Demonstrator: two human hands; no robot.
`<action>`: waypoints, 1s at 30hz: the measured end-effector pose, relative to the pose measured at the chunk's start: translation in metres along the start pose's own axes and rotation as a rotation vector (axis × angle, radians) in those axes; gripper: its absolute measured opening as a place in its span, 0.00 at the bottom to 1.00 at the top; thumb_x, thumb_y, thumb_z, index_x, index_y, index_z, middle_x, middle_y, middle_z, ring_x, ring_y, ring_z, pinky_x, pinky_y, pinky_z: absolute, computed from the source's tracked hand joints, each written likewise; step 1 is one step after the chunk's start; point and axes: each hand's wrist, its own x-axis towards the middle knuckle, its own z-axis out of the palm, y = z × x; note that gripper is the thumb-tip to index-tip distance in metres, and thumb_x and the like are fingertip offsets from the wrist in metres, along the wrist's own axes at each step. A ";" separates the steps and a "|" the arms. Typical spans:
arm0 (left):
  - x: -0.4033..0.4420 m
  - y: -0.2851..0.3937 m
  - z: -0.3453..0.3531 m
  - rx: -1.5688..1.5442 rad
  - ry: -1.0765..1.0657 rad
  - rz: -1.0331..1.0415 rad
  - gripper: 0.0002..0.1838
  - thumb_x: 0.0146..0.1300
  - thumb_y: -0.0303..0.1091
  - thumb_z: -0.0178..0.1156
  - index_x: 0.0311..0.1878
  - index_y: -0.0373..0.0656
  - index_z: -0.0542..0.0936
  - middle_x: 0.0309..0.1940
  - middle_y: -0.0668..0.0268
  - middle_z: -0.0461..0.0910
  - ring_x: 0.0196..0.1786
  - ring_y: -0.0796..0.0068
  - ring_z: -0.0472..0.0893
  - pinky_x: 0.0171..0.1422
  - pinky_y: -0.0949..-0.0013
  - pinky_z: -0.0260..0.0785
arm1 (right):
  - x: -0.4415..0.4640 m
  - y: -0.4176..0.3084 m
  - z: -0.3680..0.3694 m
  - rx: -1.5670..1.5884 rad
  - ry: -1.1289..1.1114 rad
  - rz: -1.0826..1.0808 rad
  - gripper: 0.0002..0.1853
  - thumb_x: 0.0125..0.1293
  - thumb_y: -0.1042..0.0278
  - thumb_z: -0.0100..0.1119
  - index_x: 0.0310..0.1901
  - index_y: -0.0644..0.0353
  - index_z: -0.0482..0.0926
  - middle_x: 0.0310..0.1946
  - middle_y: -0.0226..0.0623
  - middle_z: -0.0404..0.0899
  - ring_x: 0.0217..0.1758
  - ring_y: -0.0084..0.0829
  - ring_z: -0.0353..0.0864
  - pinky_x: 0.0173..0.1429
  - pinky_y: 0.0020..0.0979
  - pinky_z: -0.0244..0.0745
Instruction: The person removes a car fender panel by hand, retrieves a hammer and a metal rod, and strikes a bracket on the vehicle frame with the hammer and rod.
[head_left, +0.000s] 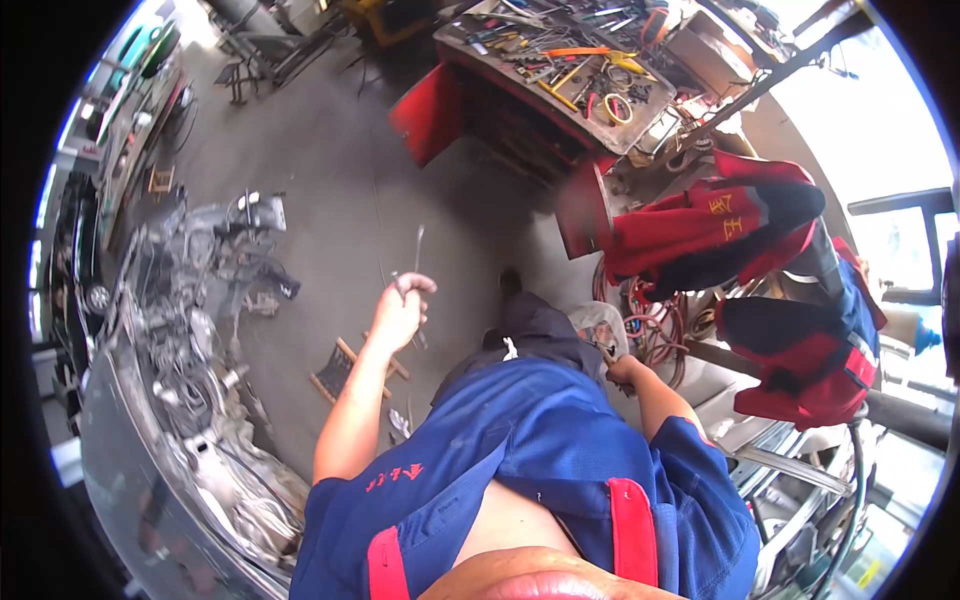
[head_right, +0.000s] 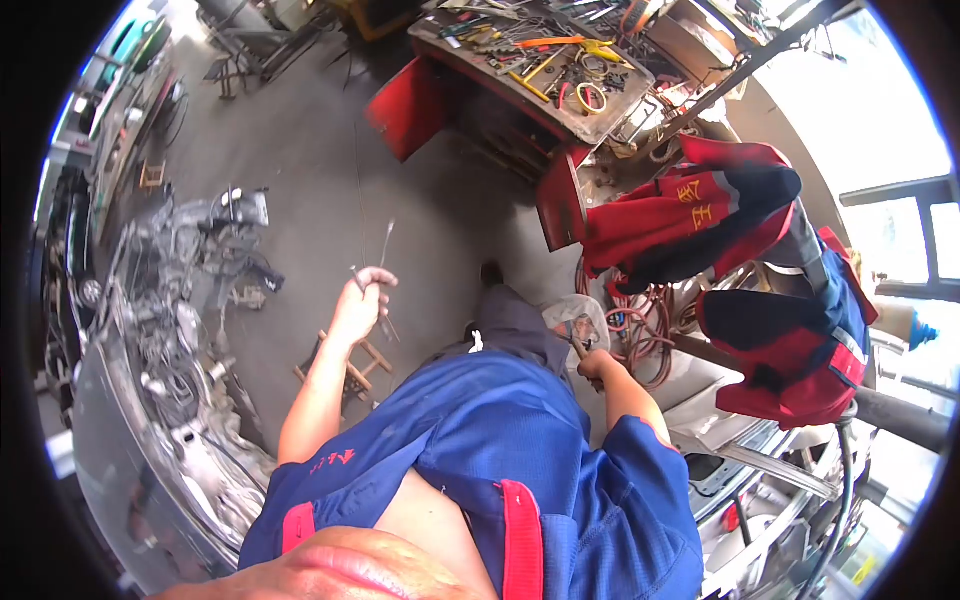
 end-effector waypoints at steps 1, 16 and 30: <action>0.031 0.031 -0.001 0.080 -0.079 0.029 0.15 0.77 0.26 0.44 0.52 0.41 0.82 0.38 0.65 0.85 0.32 0.76 0.82 0.39 0.70 0.80 | 0.017 -0.006 0.001 0.009 0.020 -0.053 0.14 0.58 0.63 0.66 0.35 0.68 0.87 0.30 0.42 0.87 0.28 0.36 0.87 0.35 0.41 0.83; 0.515 0.335 0.194 0.634 -0.068 1.092 0.07 0.63 0.19 0.56 0.41 0.41 0.79 0.40 0.52 0.82 0.49 0.44 0.81 0.54 0.48 0.73 | 0.051 -0.175 -0.078 0.605 0.054 -0.031 0.22 0.60 0.63 0.65 0.50 0.74 0.84 0.42 0.58 0.88 0.42 0.49 0.90 0.44 0.44 0.85; 0.502 0.209 -0.051 0.740 -0.320 1.063 0.15 0.56 0.34 0.68 0.45 0.39 0.83 0.56 0.55 0.77 0.63 0.51 0.73 0.67 0.53 0.73 | 0.100 -0.384 -0.176 0.388 0.019 -0.159 0.18 0.59 0.68 0.67 0.50 0.68 0.83 0.33 0.48 0.86 0.30 0.42 0.88 0.32 0.43 0.83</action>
